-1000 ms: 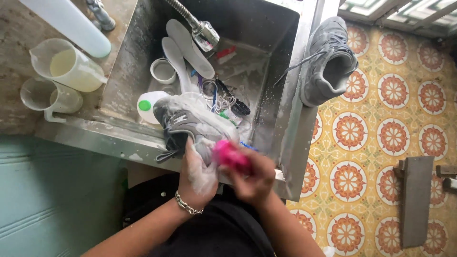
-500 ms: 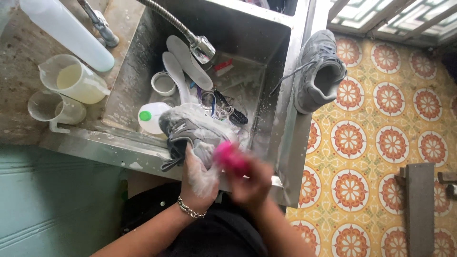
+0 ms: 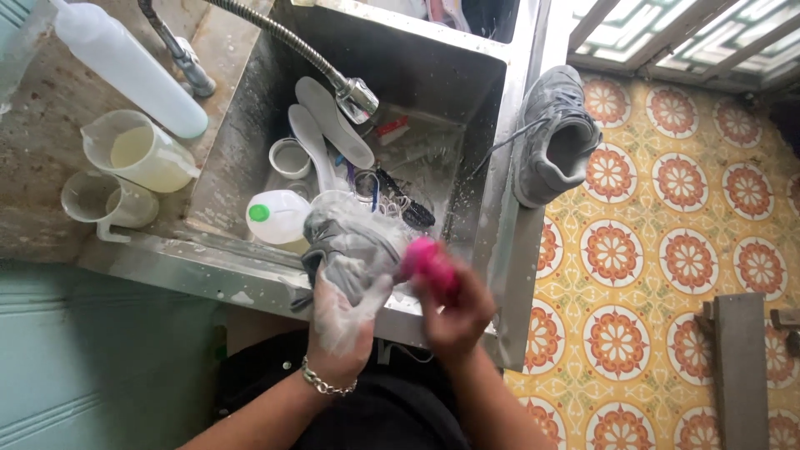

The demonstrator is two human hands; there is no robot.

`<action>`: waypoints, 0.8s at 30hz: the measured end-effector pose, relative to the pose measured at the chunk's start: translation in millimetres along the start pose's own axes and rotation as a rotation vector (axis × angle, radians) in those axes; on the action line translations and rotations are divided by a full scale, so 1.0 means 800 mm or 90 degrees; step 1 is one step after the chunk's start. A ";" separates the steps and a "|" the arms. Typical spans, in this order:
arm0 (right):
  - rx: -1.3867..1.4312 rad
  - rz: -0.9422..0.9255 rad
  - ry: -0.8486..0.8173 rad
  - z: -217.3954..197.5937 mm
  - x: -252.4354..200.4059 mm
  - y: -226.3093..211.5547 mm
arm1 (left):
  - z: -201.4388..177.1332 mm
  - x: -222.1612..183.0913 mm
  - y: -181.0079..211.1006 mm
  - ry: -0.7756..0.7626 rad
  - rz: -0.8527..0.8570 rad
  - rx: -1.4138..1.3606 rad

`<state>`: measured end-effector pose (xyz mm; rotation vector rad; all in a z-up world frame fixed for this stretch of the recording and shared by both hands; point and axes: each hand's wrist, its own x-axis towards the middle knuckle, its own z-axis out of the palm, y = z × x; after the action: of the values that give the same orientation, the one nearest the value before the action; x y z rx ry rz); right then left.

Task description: Thoroughly scrubbing the exterior, sole, and tongue of a sneaker using brushes and cleaning solution in a sink.

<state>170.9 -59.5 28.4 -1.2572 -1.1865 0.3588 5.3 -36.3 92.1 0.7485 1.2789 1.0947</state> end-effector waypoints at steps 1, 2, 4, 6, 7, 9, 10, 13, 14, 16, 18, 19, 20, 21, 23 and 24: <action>-0.016 -0.057 -0.018 0.001 -0.019 -0.009 | -0.005 0.002 -0.011 0.004 0.016 0.016; -0.032 -0.114 -0.036 0.001 -0.037 -0.018 | -0.011 0.004 -0.023 0.009 0.033 0.031; -0.013 -0.108 -0.034 0.002 0.007 -0.016 | -0.005 -0.002 0.014 0.011 0.003 0.042; 0.005 -0.099 -0.039 -0.003 0.018 -0.015 | -0.005 -0.008 0.016 0.018 -0.033 0.050; -0.041 -0.087 -0.028 -0.007 0.011 -0.011 | -0.005 -0.006 0.001 0.006 0.011 0.075; -0.089 -0.071 -0.015 -0.007 -0.016 0.002 | -0.006 -0.002 -0.022 -0.007 0.052 0.102; -0.028 -0.064 0.014 -0.003 -0.035 0.011 | -0.007 0.000 -0.030 -0.017 0.080 0.080; -0.020 -0.046 0.021 0.000 -0.014 -0.010 | 0.000 0.001 -0.074 -0.019 0.123 0.037; -0.074 -0.026 -0.004 -0.001 0.001 -0.028 | 0.001 -0.004 -0.092 -0.009 0.129 0.018; -0.055 0.031 -0.023 0.002 0.010 -0.041 | -0.002 -0.010 -0.078 -0.029 0.167 0.039; -0.033 0.067 -0.032 0.008 0.032 -0.041 | -0.007 -0.002 -0.068 -0.056 0.225 0.052; -0.061 0.063 -0.032 0.007 0.039 -0.041 | -0.014 -0.007 -0.069 -0.034 0.258 0.175; -0.089 0.059 -0.033 0.008 0.045 -0.040 | -0.022 -0.012 -0.070 -0.013 0.290 0.299; -0.090 0.062 -0.039 0.004 0.057 -0.033 | -0.024 -0.015 -0.054 -0.008 0.284 0.298; -0.184 0.042 -0.052 0.000 0.084 -0.019 | -0.029 -0.016 -0.020 0.053 -0.035 0.320; -0.183 0.041 -0.055 -0.009 0.087 -0.012 | -0.039 -0.011 -0.018 0.056 -0.036 0.318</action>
<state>201.7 -12.9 72.0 -1.5433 -1.3066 0.2996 -21.4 -53.7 76.3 1.0338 1.6659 0.7729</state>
